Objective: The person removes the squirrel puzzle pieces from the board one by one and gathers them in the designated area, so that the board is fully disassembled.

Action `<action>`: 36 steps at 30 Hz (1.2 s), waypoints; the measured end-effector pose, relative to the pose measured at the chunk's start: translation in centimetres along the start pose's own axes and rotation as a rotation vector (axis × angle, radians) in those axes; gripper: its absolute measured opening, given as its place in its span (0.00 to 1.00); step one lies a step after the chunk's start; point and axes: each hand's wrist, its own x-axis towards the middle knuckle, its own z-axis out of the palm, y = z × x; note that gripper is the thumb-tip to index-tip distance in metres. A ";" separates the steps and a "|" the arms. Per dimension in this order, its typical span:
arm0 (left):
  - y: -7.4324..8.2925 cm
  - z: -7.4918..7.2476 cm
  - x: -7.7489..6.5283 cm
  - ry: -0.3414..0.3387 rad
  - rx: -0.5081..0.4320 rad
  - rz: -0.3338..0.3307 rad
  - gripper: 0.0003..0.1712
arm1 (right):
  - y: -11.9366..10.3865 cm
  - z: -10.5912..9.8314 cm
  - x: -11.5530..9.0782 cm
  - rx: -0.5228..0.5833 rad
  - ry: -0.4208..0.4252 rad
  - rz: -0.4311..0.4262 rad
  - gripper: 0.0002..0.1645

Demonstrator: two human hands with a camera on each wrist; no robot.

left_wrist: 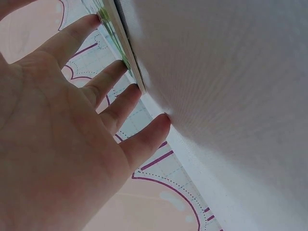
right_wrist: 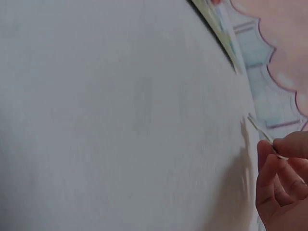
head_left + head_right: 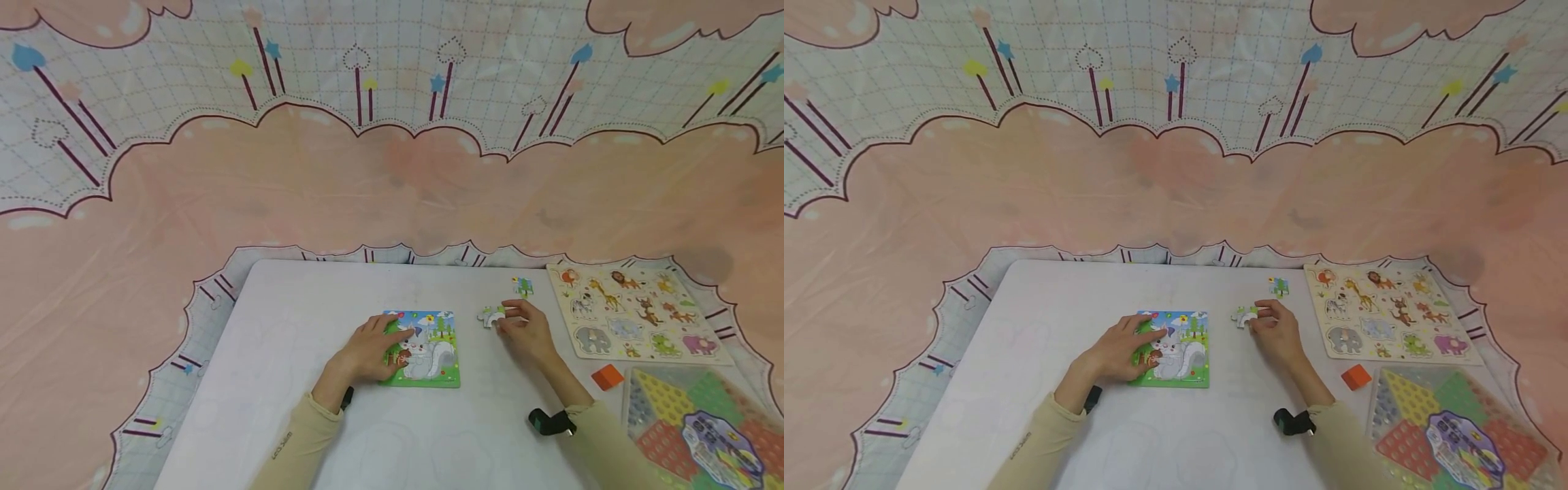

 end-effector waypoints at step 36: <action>0.3 -0.2 -0.2 0.005 0.025 0.006 0.33 | 1.7 -3.7 1.6 -0.176 0.120 0.169 0.32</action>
